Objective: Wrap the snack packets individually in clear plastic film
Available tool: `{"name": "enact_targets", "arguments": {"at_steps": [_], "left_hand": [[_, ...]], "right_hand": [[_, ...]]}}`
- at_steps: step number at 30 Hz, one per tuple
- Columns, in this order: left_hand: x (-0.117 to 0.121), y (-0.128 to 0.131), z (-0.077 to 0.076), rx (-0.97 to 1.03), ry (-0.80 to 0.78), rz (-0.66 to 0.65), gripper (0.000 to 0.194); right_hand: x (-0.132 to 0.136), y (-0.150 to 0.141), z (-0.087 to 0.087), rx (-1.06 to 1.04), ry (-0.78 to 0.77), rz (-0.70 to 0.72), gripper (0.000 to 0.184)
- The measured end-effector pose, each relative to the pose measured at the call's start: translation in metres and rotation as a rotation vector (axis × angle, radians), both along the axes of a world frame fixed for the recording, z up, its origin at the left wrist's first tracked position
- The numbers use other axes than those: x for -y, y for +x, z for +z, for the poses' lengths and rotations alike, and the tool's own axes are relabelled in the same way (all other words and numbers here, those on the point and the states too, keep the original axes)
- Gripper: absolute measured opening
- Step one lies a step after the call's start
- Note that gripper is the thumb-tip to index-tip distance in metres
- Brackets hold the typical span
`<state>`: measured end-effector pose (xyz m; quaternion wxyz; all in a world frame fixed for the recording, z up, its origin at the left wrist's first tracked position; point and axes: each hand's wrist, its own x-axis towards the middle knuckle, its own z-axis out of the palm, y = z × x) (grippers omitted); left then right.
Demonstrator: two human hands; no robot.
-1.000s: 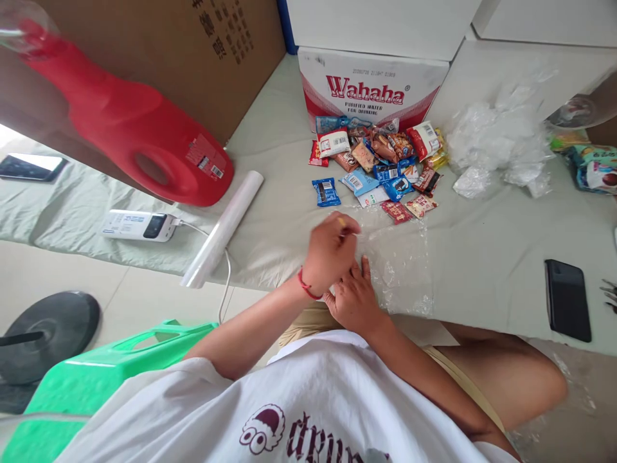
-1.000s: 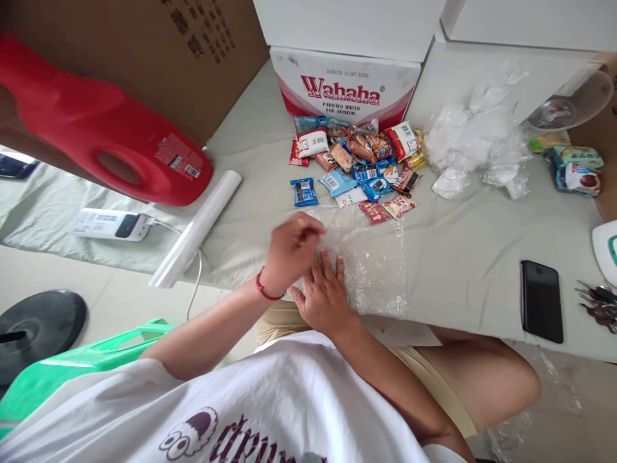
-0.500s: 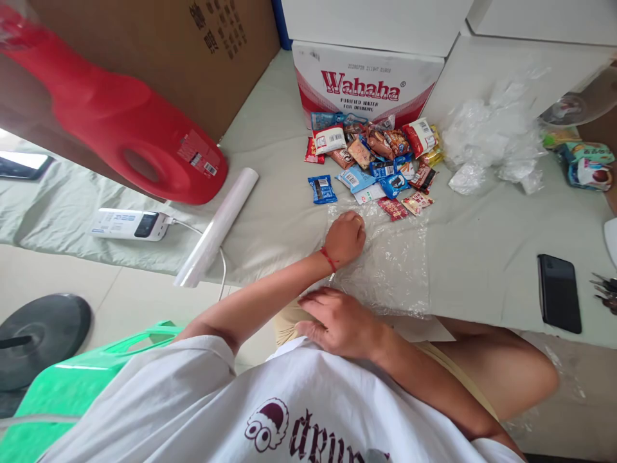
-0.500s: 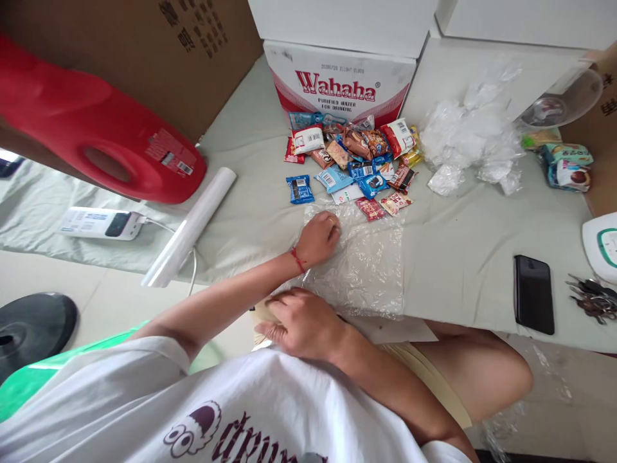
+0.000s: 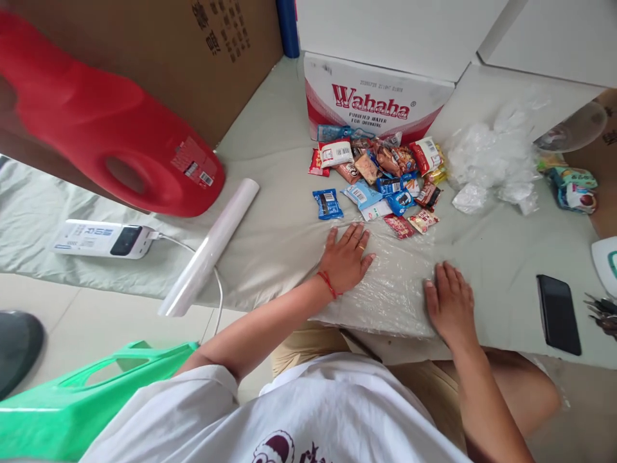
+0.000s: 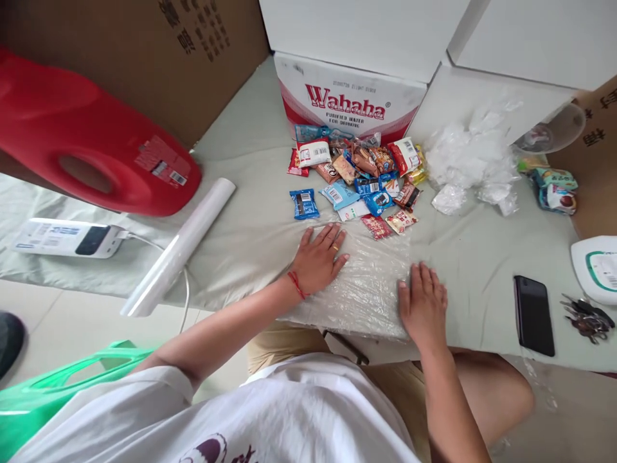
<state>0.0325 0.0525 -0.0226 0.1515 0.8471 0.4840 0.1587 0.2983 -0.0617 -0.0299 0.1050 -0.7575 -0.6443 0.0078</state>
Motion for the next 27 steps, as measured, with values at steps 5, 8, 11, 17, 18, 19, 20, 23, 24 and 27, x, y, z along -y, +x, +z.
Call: {"name": "enact_targets", "arguments": {"at_steps": [5, 8, 11, 17, 18, 19, 20, 23, 24, 27], "left_hand": [[-0.003, -0.001, -0.001, 0.010, -0.011, 0.001, 0.060], [-0.004, -0.001, 0.000, 0.013, -0.020, 0.010, 0.059], [-0.006, -0.002, 0.001, 0.024, -0.011, 0.017, 0.058], [-0.008, -0.003, -0.002, 0.003, 0.027, 0.021, 0.052], [-0.009, -0.004, -0.002, -0.007, 0.036, 0.021, 0.052], [-0.009, -0.004, -0.003, -0.016, 0.043, 0.021, 0.052], [-0.009, -0.004, -0.004, -0.022, 0.049, 0.022, 0.052], [-0.008, -0.004, -0.004, -0.030, 0.054, 0.022, 0.051], [-0.008, -0.004, -0.004, -0.028, 0.053, 0.022, 0.051], [-0.009, -0.004, -0.004, -0.013, 0.050, 0.019, 0.051]], "right_hand": [[-0.041, 0.016, 0.028, -0.153, 0.149, -0.041, 0.052], [-0.090, -0.015, 0.047, -0.292, 0.143, 0.020, 0.046], [-0.144, -0.066, 0.062, -0.252, 0.136, 0.177, 0.048], [-0.222, -0.148, 0.071, 0.062, -0.085, 0.187, 0.067], [-0.228, -0.152, 0.070, 0.103, -0.141, 0.181, 0.068], [-0.232, -0.154, 0.070, 0.136, -0.182, 0.177, 0.067], [-0.235, -0.153, 0.069, 0.161, -0.208, 0.174, 0.065], [-0.236, -0.142, 0.067, 0.191, -0.236, 0.188, 0.061], [-0.236, -0.138, 0.068, 0.181, -0.248, 0.203, 0.062], [-0.240, -0.132, 0.070, 0.100, -0.220, 0.251, 0.065]]}}
